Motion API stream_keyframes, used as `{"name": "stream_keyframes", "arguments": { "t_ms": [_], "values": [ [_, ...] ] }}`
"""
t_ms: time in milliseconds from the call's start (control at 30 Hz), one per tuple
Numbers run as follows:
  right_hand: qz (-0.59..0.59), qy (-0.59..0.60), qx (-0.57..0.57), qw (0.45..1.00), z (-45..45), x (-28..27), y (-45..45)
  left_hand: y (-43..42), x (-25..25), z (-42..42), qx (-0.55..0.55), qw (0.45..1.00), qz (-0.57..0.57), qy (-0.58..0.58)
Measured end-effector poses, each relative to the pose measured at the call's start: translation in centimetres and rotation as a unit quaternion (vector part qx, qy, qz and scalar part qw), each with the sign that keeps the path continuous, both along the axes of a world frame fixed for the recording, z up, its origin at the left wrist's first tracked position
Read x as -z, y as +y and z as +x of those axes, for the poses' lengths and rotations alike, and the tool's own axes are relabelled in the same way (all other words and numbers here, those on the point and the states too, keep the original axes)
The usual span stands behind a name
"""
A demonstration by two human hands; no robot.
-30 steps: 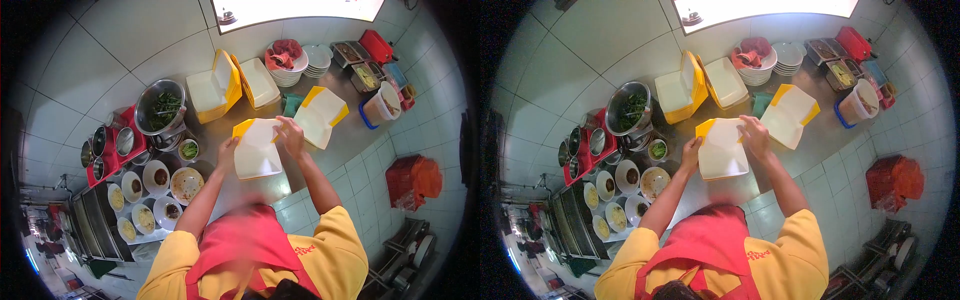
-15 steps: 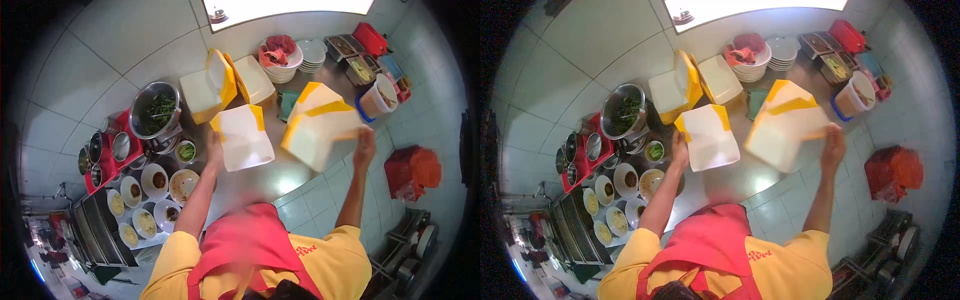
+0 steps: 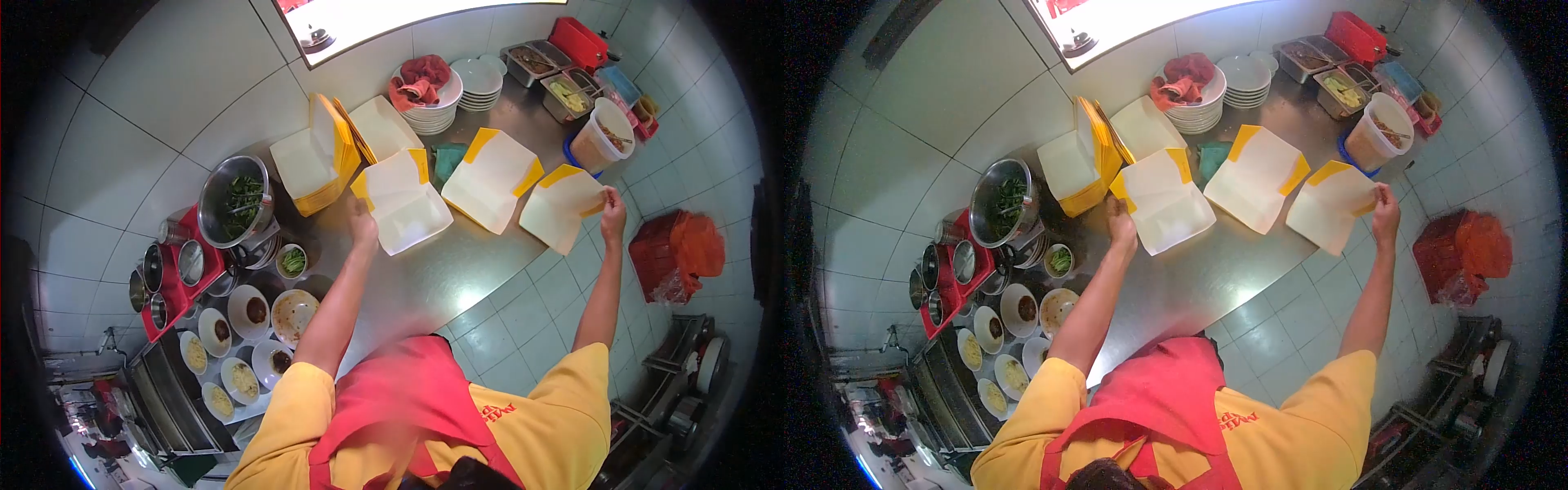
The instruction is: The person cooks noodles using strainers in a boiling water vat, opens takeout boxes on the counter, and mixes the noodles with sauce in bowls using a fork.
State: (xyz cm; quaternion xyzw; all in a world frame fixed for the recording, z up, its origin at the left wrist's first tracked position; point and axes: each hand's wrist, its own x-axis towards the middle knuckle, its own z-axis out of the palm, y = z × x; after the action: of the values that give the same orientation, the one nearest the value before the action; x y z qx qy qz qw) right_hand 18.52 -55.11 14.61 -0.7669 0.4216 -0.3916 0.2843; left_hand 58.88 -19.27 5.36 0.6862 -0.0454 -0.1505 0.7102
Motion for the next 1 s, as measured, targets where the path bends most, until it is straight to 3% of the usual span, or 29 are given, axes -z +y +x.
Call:
{"name": "stream_keyframes", "arguments": {
  "t_ms": [67, 167, 367, 567, 767, 1000],
  "values": [
    [0.020, -0.003, -0.019, 1.000, 0.0, 0.1, -0.4, 0.0, 0.2, 0.5, -0.001, 0.997, 0.004, -0.071],
    [0.026, 0.039, -0.041, 0.998, 1.6, 1.2, 0.0, -0.3, -1.3, 0.0, 0.008, 1.000, 0.015, -0.027],
    [0.080, 0.005, -0.045, 0.996, 4.0, 1.8, 1.9, 0.2, 2.7, 0.4, 0.018, 0.999, 0.011, -0.041],
    [0.082, 0.020, -0.037, 0.996, 4.2, 1.3, 2.4, 1.0, -1.9, -1.7, 0.034, 0.999, -0.001, -0.021],
    [0.034, 0.034, -0.026, 0.999, 3.9, 1.2, 2.1, 1.8, -3.4, -2.1, 0.042, 0.998, 0.037, 0.033],
    [0.151, -0.055, -0.098, 0.982, 0.1, -0.4, 4.7, 3.9, -1.5, -1.6, 0.047, 0.997, 0.053, 0.011]
  ]
}}
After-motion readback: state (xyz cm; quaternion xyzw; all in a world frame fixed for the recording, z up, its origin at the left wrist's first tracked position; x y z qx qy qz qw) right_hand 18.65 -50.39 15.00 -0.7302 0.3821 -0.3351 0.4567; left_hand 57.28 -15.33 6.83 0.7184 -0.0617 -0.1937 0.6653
